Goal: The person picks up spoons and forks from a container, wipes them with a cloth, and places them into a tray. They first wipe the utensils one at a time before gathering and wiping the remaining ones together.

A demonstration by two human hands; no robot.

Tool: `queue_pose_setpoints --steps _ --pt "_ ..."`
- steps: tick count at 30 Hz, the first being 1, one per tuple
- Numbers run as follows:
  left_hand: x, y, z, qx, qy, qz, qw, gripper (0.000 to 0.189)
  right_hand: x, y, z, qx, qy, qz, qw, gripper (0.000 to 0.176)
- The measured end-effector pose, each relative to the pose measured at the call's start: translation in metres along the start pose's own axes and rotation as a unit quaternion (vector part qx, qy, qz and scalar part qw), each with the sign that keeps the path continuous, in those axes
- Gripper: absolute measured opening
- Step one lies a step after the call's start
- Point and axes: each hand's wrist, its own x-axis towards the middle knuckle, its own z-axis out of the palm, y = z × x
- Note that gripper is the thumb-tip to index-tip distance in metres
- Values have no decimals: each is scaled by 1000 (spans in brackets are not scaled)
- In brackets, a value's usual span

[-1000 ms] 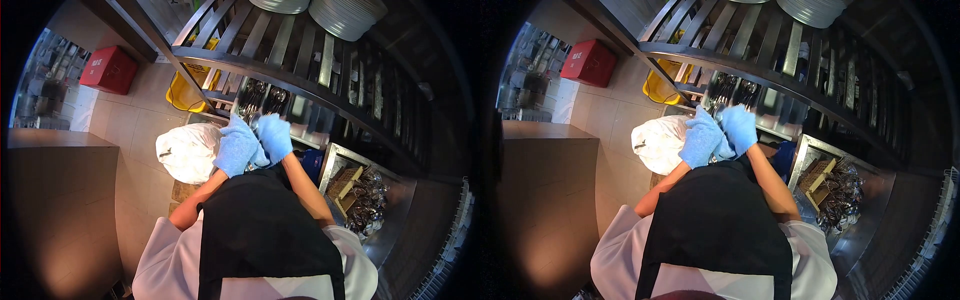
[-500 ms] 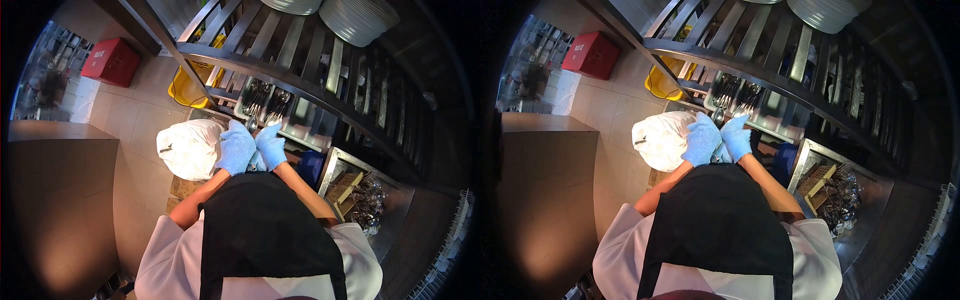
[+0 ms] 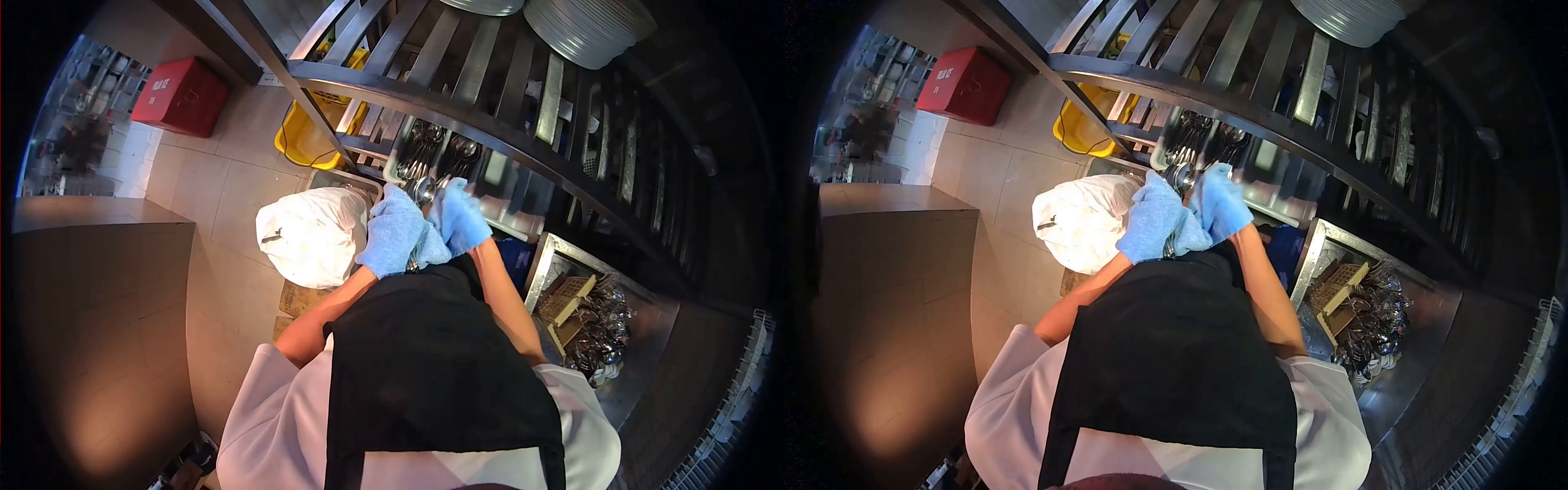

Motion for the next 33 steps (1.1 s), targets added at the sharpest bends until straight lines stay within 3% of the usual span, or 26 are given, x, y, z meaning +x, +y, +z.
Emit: queue_pose_setpoints --steps 1,2,3,5,6,7,8,9,12,14,16,17,20,21,22,23,24,27,29,30,31,33 --pt "-1 -5 2 137 -64 107 983 29 -9 -27 -11 -286 64 -41 955 43" --pt "-1 -6 4 269 -125 214 931 28 -11 -36 -17 -288 66 -36 955 43" --pt "-3 3 1 267 -125 221 930 28 -10 -39 -23 -325 129 -95 932 37" --pt "-7 21 -10 342 -33 220 913 32 4 -57 -32 -186 165 78 965 24" --pt "-6 28 -12 366 -1 219 904 34 2 -51 -34 -186 170 80 964 24" --pt "-2 30 -13 341 -18 191 920 35 -2 -49 -38 -149 222 37 963 20" --pt "-2 30 -16 386 7 194 902 37 -6 -48 -39 -112 270 -6 956 15" --pt "-1 30 -18 430 32 196 881 39 -12 -49 -36 -135 219 97 961 10" --pt "0 9 -10 433 20 228 872 36 -31 -62 -32 -65 290 82 951 13" --pt "0 20 -26 437 14 241 866 35 -19 -52 -16 -194 305 96 927 15" --pt "-5 41 -49 475 -1 247 845 39 -15 -46 -19 -326 91 -85 937 19" --pt "-5 43 -53 474 -1 247 845 39 -15 -47 -22 -345 74 -27 935 17" --pt "-4 44 -59 467 19 258 845 37 -1 -49 -34 -431 12 21 902 17" --pt "-4 45 -60 465 26 261 846 36 3 -57 -26 -544 115 108 824 20" --pt "-3 41 -55 463 32 261 846 36 1 -61 -20 -546 115 105 823 20" --pt "-2 37 -50 461 38 261 847 36 -5 -64 -14 -550 201 88 806 23" --pt "-3 21 -30 382 -9 199 903 38 -6 -63 -10 -549 286 71 782 27" --pt "-6 -15 2 227 -86 71 967 40 -12 -14 64 -395 197 -36 897 18" --pt "-2 -14 10 90 -99 -40 990 40 -9 -21 50 -330 68 23 941 15" --pt "1 -14 14 23 -93 -95 991 40 2 -20 34 -280 49 24 958 14" --pt "-3 -44 51 33 -56 -33 997 39 21 4 43 -271 93 -18 958 11" --pt "-3 -54 63 99 -53 -7 994 41 46 10 30 -259 87 -10 962 13"
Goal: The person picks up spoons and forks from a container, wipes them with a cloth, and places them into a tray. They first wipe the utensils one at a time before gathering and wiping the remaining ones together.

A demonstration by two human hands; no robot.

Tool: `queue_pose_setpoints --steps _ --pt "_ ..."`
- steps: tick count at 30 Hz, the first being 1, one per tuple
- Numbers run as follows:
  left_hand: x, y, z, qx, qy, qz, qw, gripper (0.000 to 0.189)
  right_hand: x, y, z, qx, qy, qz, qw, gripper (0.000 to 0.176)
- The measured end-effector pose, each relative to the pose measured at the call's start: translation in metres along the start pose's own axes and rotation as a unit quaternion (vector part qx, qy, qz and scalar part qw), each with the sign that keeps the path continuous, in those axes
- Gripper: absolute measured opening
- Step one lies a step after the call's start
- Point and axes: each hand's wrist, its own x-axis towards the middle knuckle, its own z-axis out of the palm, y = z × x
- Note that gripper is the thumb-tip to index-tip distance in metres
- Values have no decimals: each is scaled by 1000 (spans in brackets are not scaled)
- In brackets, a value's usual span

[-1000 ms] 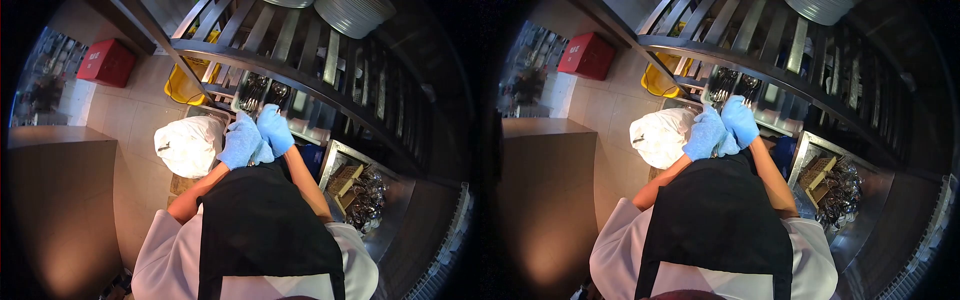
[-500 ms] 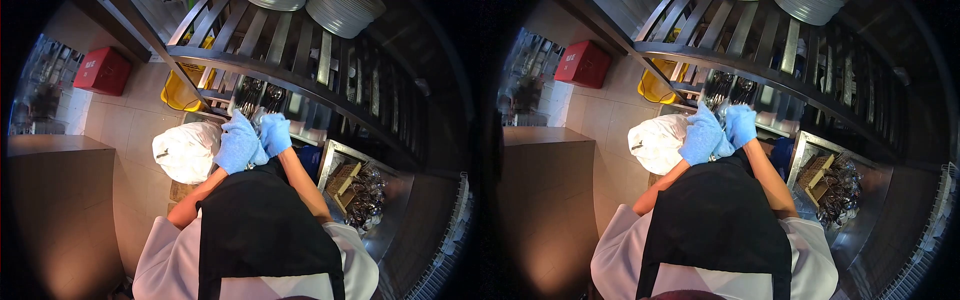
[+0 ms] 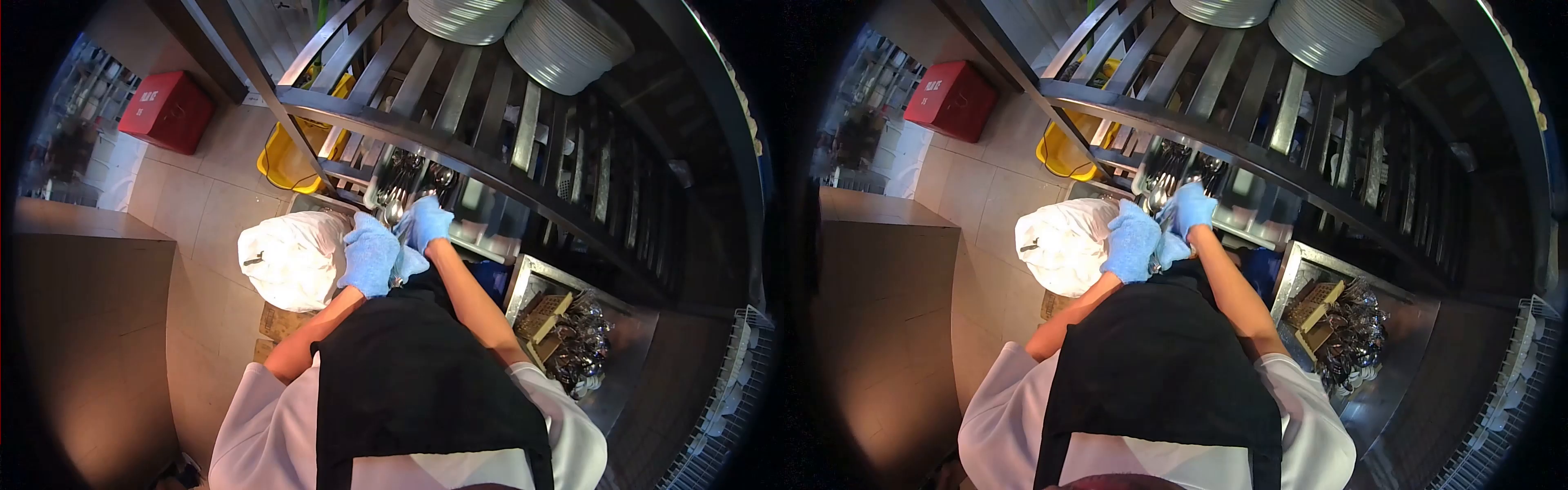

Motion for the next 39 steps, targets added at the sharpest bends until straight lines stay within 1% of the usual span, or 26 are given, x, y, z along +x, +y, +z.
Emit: queue_pose_setpoints --steps 2,3,6,8,9,10,11,12,13,14,15,17,18,21,22,23,25,26,27,29,30,31,32,35,37,39 --pt "-3 -3 2 3 -26 -10 1000 31 17 22 8 138 -113 -17 984 13" --pt "-7 -1 -3 -28 -57 -29 998 23 9 11 -51 77 -113 -25 990 10" --pt "-5 9 -15 -88 -67 -66 992 22 22 36 3 -123 -176 -19 976 15" --pt "-3 8 -9 -75 -36 -24 996 25 8 37 -4 -162 -193 -41 967 22" --pt "-3 7 -5 -67 -20 -4 998 27 -6 29 -22 -75 -153 -48 984 21" --pt "-1 15 -21 -87 -66 6 994 30 -22 10 -64 12 -114 -62 991 20" --pt "-2 29 -48 -82 -104 33 991 30 -30 -3 -78 189 -31 -76 979 18" --pt "-4 43 -76 -79 -142 60 985 31 -29 -10 -63 153 -42 -45 986 17" --pt "-5 57 -105 -78 -180 87 977 32 -31 -5 -50 0 39 -103 994 17" --pt "-6 58 -93 117 -96 205 967 31 -27 5 -41 105 46 -76 991 17" --pt "-7 59 -82 303 -4 311 901 31 -23 16 -34 207 53 -48 976 18" --pt "-7 57 -64 277 -8 282 919 30 -22 7 -70 -10 -19 6 1000 15" --pt "-2 54 -60 182 -16 238 954 31 -22 2 -83 -83 -44 19 995 14" --pt "4 63 -91 148 -70 207 965 29 -26 -5 -53 -280 56 51 957 15" --pt "3 68 -101 -19 -56 63 996 28 -30 -7 -20 -372 143 18 917 14" --pt "0 68 -106 -187 -41 -86 978 28 -35 -10 14 -454 234 2 860 14" --pt "-1 55 -92 -203 -50 -93 974 29 -52 -31 10 -508 217 -91 829 14" --pt "-3 50 -85 -173 -58 -92 979 31 -48 -37 34 -402 64 -46 912 11" --pt "-3 44 -78 -179 -59 -87 978 32 -45 -31 54 -399 65 -49 913 11" --pt "-3 34 -66 -189 -62 -78 977 35 -27 -27 29 -234 61 -146 959 10" --pt "0 43 -89 -205 -79 -153 963 33 -5 -31 5 -100 -101 -140 980 9" --pt "0 47 -103 -220 -96 -229 943 32 7 -31 11 -177 -111 -161 965 9" --pt "-3 39 -97 -240 -75 -219 943 35 19 -30 12 -161 -126 -163 965 10" --pt "0 25 -89 -209 -52 -214 953 36 51 -20 13 38 -175 -85 980 15" --pt "-2 26 -87 -217 -47 -263 939 30 55 -15 22 164 -192 -2 968 19" --pt "12 2 -37 -165 -34 -156 973 30 52 -16 41 281 -178 115 936 23"
